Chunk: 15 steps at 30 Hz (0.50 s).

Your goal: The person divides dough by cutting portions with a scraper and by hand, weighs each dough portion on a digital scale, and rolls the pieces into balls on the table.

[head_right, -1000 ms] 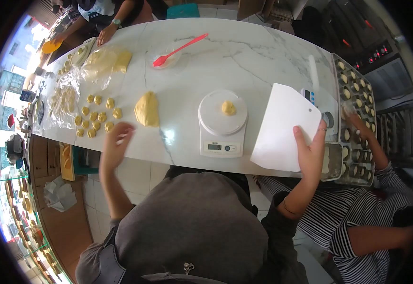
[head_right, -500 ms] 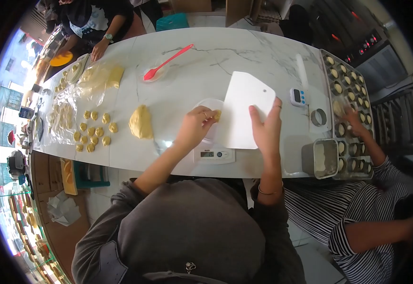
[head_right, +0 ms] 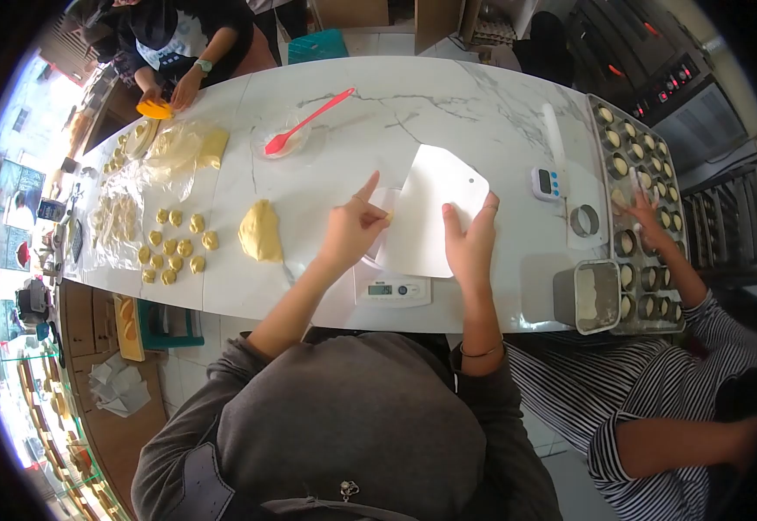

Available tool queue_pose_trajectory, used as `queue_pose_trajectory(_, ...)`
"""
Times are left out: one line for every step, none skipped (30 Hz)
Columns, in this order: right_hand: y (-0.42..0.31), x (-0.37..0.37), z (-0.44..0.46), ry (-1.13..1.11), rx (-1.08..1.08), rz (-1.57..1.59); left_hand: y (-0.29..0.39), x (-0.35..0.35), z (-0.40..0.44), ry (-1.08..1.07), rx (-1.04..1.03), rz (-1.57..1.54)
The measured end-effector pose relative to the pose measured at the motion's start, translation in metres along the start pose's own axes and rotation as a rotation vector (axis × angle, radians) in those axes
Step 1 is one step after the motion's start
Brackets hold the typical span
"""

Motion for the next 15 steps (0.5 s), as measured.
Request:
queue_pose_trajectory(0.001, 0.0, -0.001, 0.001, -0.009, 0.024, -0.001, 0.0, 0.001, -0.016, -0.007, 0.034)
queue_pose_trajectory(0.002, 0.001, -0.001, 0.002, -0.016, 0.047, -0.003, 0.0, 0.001, -0.03, -0.016, 0.068)
queue_pose_trajectory(0.003, 0.001, -0.002, 0.002, -0.023, 0.072, 0.0, 0.002, 0.001, -0.035, -0.006, 0.086)
queue_pose_trajectory(0.004, 0.001, -0.001, 0.017, -0.012, 0.069, 0.003, 0.004, 0.0, -0.041, 0.003, 0.104)
queue_pose_trajectory(0.004, 0.001, -0.002, 0.033, -0.003, 0.066, 0.006, 0.005, -0.004, -0.039, 0.031, 0.105)
queue_pose_trajectory(0.004, 0.002, -0.001, 0.049, 0.007, 0.062, 0.013, 0.008, -0.008, -0.036, 0.059, 0.105)
queue_pose_trajectory(0.004, 0.004, 0.0, 0.051, 0.017, 0.042, 0.019, 0.015, -0.013, 0.059, -0.033, 0.187)
queue_pose_trajectory(0.005, 0.007, 0.001, 0.05, 0.025, 0.023, 0.023, 0.027, -0.02, 0.155, -0.122, 0.272)
queue_pose_trajectory(0.005, 0.009, 0.002, 0.05, 0.034, 0.004, 0.023, 0.041, -0.029, 0.251, -0.211, 0.356)
queue_pose_trajectory(0.005, 0.01, 0.004, 0.052, 0.033, 0.018, 0.001, 0.063, -0.041, 0.253, -0.127, 0.183)
queue_pose_trajectory(0.004, 0.011, 0.005, 0.055, 0.031, 0.029, 0.032, 0.093, -0.06, 0.285, 0.207, 0.07)
queue_pose_trajectory(0.005, 0.013, 0.005, 0.058, 0.028, 0.039, 0.003, 0.128, -0.086, 0.337, 0.181, 0.184)
queue_pose_trajectory(0.007, 0.014, 0.007, 0.058, 0.03, 0.023, 0.014, 0.161, -0.112, 0.324, 0.36, 0.443)
queue_pose_trajectory(0.01, 0.015, 0.009, 0.057, 0.03, 0.007, 0.009, 0.189, -0.145, 0.372, 0.243, 0.806)
queue_pose_trajectory(0.012, 0.017, 0.012, 0.056, 0.031, -0.008, 0.005, 0.208, -0.175, 0.343, 0.255, 1.067)
Point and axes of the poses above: each hand's wrist, its own z-axis towards the middle knuckle, its own x-axis out of the back of the hand, y = z × x, the point moved 2 cm from there along z, towards the middle knuckle
